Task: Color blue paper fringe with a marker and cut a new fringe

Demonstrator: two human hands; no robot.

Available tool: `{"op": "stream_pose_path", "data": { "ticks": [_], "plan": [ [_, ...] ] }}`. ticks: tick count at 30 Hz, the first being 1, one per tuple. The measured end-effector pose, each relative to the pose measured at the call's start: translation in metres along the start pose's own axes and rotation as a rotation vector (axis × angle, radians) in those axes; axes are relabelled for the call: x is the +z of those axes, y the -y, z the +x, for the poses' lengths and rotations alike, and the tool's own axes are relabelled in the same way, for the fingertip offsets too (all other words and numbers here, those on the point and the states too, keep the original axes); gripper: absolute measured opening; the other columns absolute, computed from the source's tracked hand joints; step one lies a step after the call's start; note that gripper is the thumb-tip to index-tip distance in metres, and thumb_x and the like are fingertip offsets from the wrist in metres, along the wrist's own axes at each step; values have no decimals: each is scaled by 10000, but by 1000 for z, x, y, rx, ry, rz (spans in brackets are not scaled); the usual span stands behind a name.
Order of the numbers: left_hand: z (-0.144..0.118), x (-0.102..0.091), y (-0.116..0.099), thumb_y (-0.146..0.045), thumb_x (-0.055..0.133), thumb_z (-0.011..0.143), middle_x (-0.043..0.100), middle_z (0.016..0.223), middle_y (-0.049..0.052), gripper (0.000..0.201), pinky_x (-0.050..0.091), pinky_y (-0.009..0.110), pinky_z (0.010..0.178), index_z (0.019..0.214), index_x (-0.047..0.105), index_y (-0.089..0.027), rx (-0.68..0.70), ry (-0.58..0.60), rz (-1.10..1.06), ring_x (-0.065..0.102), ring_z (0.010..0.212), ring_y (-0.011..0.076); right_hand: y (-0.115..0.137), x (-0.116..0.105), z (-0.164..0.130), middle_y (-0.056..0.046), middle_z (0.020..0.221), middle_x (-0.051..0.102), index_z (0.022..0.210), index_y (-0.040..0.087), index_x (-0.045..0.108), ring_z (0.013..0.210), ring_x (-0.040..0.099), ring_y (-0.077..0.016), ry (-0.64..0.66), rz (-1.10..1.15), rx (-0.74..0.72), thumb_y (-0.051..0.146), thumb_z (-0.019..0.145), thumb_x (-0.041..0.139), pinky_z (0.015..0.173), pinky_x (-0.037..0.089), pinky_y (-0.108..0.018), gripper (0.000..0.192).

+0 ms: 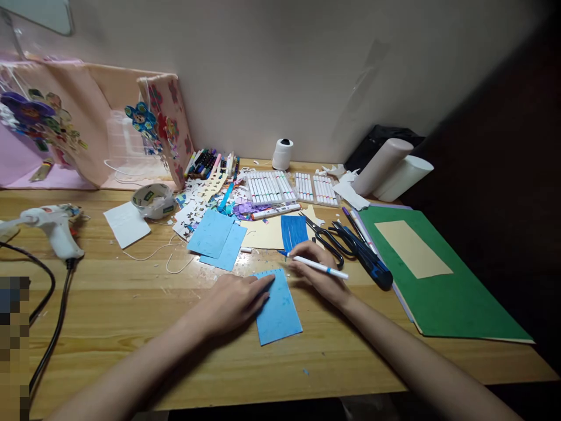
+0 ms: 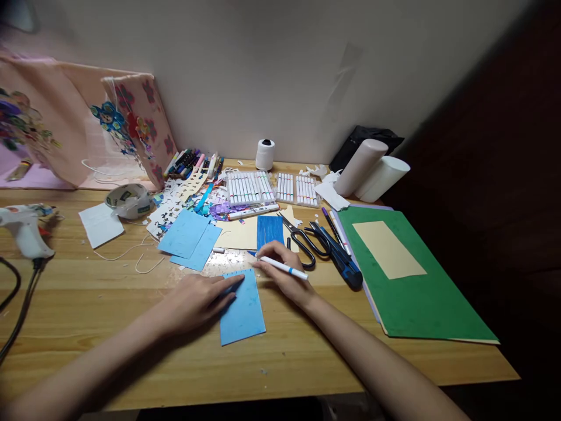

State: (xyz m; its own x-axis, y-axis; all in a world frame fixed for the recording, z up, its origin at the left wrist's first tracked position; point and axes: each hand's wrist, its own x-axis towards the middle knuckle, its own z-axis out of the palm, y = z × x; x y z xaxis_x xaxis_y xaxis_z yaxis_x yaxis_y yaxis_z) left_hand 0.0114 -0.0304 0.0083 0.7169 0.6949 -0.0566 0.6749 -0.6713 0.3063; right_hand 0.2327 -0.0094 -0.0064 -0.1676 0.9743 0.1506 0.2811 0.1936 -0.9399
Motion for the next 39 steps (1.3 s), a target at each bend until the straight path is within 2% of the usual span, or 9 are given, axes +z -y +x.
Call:
{"op": "stream_pose_path", "data": {
  "ticks": [3, 7, 11, 17, 24, 28, 30, 34, 39],
  "plan": [
    [-1, -8, 10, -308, 305, 954, 667, 967, 56, 326, 451, 288, 664, 1187, 524, -246, -131, -199, -40, 635, 804, 187, 3, -2, -1, -41, 916, 662, 971, 226, 628, 842, 622, -175, 170, -86, -95, 256, 893, 501, 749, 478, -316, 152],
    [-2, -27, 37, -392, 340, 926, 567, 1047, 124, 362, 450, 342, 739, 1141, 531, -173, -611, -524, 144, 574, 911, 252, 2, -1, -3, -63, 971, 651, 985, 228, 612, 918, 595, -221, 284, -275, -175, 256, 809, 641, 807, 469, -373, 181],
    [-3, -32, 69, -494, 429, 854, 538, 1067, 190, 508, 417, 427, 826, 1142, 502, -82, -849, -484, 266, 511, 1006, 348, 0, 2, -5, -60, 982, 602, 921, 213, 558, 899, 583, -220, 318, -284, -121, 221, 667, 768, 757, 484, -348, 330],
    [-5, -27, 91, -450, 486, 804, 577, 1102, 144, 451, 420, 425, 849, 1133, 507, -142, -832, -506, 19, 527, 1045, 321, 1, 5, -5, -6, 823, 571, 823, 202, 520, 765, 552, -176, 270, -260, -99, 145, 686, 716, 676, 436, -292, 246],
    [-8, -46, 102, -462, 435, 784, 642, 963, 108, 396, 458, 378, 811, 946, 580, -130, -732, -614, -377, 592, 912, 282, 1, 3, 1, -18, 829, 586, 744, 207, 428, 737, 552, -157, 101, -97, -116, 188, 814, 556, 665, 421, -275, 147],
    [-6, -51, 76, -421, 509, 765, 603, 1150, 104, 574, 490, 348, 803, 1265, 399, -163, -621, -702, -669, 580, 1025, 257, 0, 1, 8, -25, 842, 606, 741, 206, 448, 738, 560, -162, 15, -138, -135, 167, 794, 567, 671, 422, -286, 135],
    [-4, -46, 56, -359, 526, 778, 571, 1222, 99, 604, 483, 376, 836, 1333, 334, -219, -507, -588, -685, 564, 1070, 253, -2, 2, 11, -31, 852, 617, 736, 204, 455, 755, 572, -166, 21, -153, -148, 152, 793, 563, 681, 427, -291, 133],
    [-2, -30, 29, -262, 454, 803, 617, 1181, 78, 316, 450, 442, 897, 1092, 578, -229, -354, -220, -591, 574, 1061, 255, -6, 4, 14, -48, 885, 630, 719, 203, 453, 833, 598, -180, 49, -174, -167, 142, 817, 539, 726, 442, -306, 144],
    [-4, -18, 25, -242, 469, 796, 625, 1163, 91, 307, 458, 456, 880, 1084, 569, -208, -431, -211, -456, 582, 1044, 262, -6, 4, 12, -60, 897, 624, 759, 205, 487, 844, 597, -196, 59, -270, -181, 149, 826, 543, 722, 454, -316, 104]
  ]
}}
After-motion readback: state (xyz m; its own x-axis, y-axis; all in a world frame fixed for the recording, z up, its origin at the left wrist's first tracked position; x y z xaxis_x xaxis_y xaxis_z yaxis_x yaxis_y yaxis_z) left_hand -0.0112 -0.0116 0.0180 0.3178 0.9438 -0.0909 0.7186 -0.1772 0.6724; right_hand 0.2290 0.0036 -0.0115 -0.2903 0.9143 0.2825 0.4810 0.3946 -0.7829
